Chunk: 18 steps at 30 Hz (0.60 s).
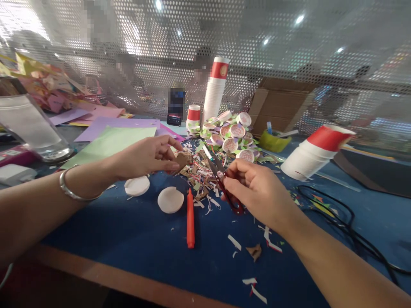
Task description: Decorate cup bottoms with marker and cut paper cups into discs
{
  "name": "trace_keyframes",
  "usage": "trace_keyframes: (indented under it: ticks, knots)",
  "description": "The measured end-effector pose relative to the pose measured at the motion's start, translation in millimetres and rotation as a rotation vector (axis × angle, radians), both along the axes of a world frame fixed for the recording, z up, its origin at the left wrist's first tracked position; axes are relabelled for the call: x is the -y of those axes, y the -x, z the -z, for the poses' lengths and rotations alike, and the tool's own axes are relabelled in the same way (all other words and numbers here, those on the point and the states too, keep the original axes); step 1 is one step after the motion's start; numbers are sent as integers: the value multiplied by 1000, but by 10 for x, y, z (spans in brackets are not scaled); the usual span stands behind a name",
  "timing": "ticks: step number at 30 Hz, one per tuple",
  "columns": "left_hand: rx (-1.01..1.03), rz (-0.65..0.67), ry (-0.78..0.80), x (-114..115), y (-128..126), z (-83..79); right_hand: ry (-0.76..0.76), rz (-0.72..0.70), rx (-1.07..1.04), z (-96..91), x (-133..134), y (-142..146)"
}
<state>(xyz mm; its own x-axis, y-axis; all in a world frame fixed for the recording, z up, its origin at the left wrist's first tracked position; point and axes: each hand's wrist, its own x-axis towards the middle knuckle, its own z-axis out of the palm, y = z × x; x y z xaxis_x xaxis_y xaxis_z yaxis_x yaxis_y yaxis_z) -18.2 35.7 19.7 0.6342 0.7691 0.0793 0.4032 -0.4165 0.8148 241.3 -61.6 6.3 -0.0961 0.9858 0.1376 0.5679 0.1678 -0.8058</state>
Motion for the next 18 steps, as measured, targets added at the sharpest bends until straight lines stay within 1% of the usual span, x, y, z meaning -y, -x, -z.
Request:
trace_keyframes:
  ticks: [5,10,14,18]
  knots:
    - [201,-24,186,78,-82,45,79,14,-255,31,36,100]
    - [311,-23,341,201,-181,75,167,18,-354,57,82,208]
    - [419,-11,444,303,-230,57,138,23,-364,88,83,268]
    - [525,-63,516,344,-260,45,100,57,-423,119,86,303]
